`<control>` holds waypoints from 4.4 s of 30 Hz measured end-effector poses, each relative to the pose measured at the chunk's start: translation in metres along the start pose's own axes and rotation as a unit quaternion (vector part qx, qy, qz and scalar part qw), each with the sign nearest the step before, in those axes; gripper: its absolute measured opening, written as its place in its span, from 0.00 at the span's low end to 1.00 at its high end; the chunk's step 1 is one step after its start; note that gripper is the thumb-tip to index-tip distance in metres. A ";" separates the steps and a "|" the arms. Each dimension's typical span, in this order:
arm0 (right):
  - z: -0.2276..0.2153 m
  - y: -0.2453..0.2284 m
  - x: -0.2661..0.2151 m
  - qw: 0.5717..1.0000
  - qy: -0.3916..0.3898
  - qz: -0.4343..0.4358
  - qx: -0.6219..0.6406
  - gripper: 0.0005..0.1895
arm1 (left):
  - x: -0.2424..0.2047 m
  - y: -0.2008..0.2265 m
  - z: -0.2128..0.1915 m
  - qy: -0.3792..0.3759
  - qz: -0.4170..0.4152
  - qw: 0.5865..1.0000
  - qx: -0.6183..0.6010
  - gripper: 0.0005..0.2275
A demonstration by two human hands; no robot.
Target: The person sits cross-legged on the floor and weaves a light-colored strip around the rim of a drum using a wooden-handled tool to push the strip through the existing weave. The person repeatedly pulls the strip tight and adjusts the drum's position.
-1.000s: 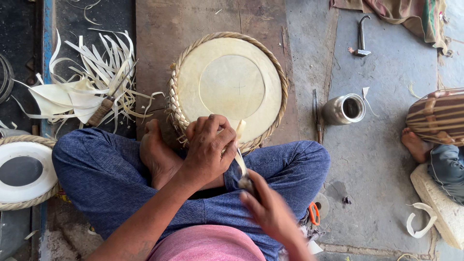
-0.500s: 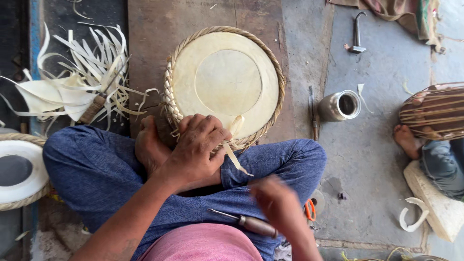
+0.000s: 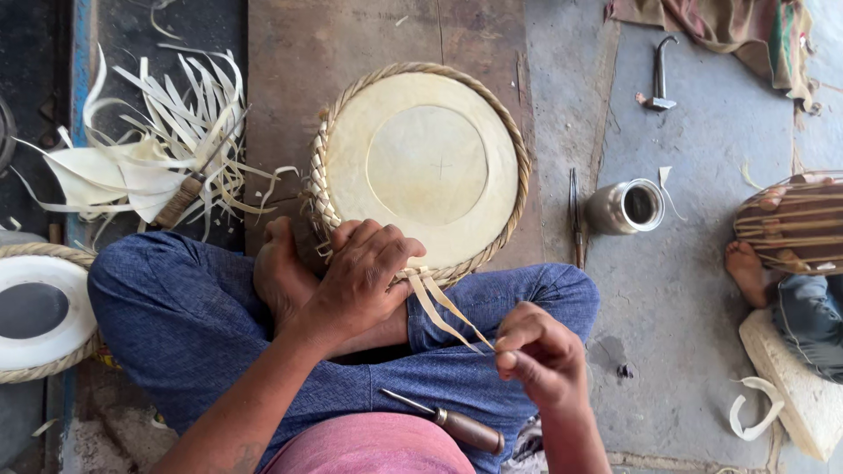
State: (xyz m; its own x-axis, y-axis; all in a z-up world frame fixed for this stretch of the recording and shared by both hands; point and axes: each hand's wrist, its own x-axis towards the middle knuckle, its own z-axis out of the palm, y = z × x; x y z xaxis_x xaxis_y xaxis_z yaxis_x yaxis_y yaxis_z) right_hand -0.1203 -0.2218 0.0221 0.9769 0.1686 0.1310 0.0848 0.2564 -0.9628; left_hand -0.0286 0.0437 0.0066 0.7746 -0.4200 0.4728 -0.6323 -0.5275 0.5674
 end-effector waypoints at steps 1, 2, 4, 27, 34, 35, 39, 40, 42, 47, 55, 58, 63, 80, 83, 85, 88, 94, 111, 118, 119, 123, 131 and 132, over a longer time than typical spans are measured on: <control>-0.004 0.005 -0.001 0.996 0.017 0.046 0.070 0.09 | 0.000 0.000 0.000 0.005 0.009 1.000 0.003 0.20; -0.005 0.007 -0.004 0.985 0.038 0.091 0.140 0.11 | -0.001 0.001 0.000 0.006 0.012 1.000 0.010 0.19; -0.001 0.012 0.002 0.981 0.052 0.165 0.084 0.22 | 0.000 0.002 0.000 0.011 0.021 0.999 0.029 0.16; 0.003 0.035 -0.016 0.961 -0.002 0.273 -0.032 0.13 | -0.016 -0.003 0.015 0.060 0.059 0.996 0.024 0.08; -0.113 0.100 -0.106 0.943 -0.140 0.216 -0.211 0.11 | -0.009 -0.020 0.057 0.137 0.120 0.977 0.110 0.06; -0.118 0.117 -0.120 0.903 -0.156 0.238 -0.321 0.09 | 0.000 -0.023 0.061 0.141 0.114 0.975 0.129 0.07; -0.105 0.166 -0.141 0.805 -0.243 0.180 -0.510 0.12 | 0.048 -0.042 0.052 0.147 0.082 0.981 0.097 0.12; -0.101 0.166 -0.149 0.811 -0.212 0.184 -0.514 0.13 | 0.064 -0.044 0.045 0.144 0.074 0.985 0.064 0.13; -0.093 0.153 -0.150 0.828 -0.172 0.223 -0.486 0.16 | 0.085 -0.045 0.032 0.140 0.028 0.989 0.045 0.14; -0.068 0.028 -0.081 0.902 -0.062 0.415 -0.107 0.33 | 0.129 -0.074 0.026 0.249 -0.004 0.968 -0.017 0.06; 0.031 -0.020 0.065 0.932 0.131 0.142 -0.306 0.28 | 0.142 -0.088 -0.007 0.188 -0.061 0.980 0.003 0.13; 0.042 -0.019 0.090 0.908 0.084 -0.037 -0.408 0.25 | 0.138 -0.082 -0.011 0.168 -0.063 0.984 -0.006 0.13; 0.042 -0.016 0.101 0.885 0.065 -0.045 -0.460 0.26 | 0.135 -0.083 -0.006 0.173 -0.046 0.984 -0.013 0.13; 0.037 -0.008 0.107 0.971 0.123 0.178 0.102 0.32 | 0.135 -0.082 0.000 0.205 -0.037 0.978 0.000 0.10; 0.045 0.024 0.112 0.963 0.168 0.187 0.099 0.31 | 0.138 -0.082 0.000 0.201 -0.042 0.979 0.002 0.09; 0.038 0.038 0.114 0.936 0.112 0.195 0.270 0.30 | 0.139 -0.082 -0.001 0.201 -0.039 0.979 -0.001 0.08; 0.036 0.053 0.109 0.977 0.122 0.130 0.119 0.30 | 0.139 -0.085 -0.004 0.200 -0.034 0.979 -0.003 0.08; 0.040 0.056 0.122 0.857 0.068 0.256 0.443 0.28 | 0.145 -0.084 -0.004 0.198 -0.030 0.980 0.000 0.09; 0.083 0.043 0.089 0.987 0.153 0.052 -0.006 0.28 | 0.102 -0.043 -0.009 0.176 -0.022 0.984 0.011 0.07; 0.046 0.048 0.039 0.921 0.162 -0.046 -0.351 0.16 | 0.055 -0.005 -0.012 0.170 0.036 0.984 -0.028 0.10; 0.036 0.047 0.033 0.938 0.182 -0.034 -0.294 0.15 | 0.049 -0.002 -0.011 0.154 0.036 0.987 -0.015 0.08; 0.003 0.023 0.045 0.967 0.141 0.192 0.087 0.27 | 0.028 0.009 -0.005 0.130 0.065 0.989 -0.034 0.05; 0.044 -0.034 0.004 0.971 0.065 0.207 -0.103 0.12 | 0.014 0.020 -0.003 0.131 0.105 0.986 -0.006 0.06; 0.043 -0.043 -0.006 0.975 0.046 0.169 -0.133 0.12 | 0.012 0.019 -0.002 0.133 0.103 0.986 0.002 0.05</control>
State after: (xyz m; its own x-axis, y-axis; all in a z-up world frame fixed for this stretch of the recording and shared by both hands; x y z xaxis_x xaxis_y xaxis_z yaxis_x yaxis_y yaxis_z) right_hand -0.1386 -0.1925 0.0730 0.9705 0.1107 -0.2143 -0.2089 -0.0579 -0.9762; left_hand -0.0310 0.0303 0.0247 0.5984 -0.3108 0.7384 -0.7759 -0.4545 0.4375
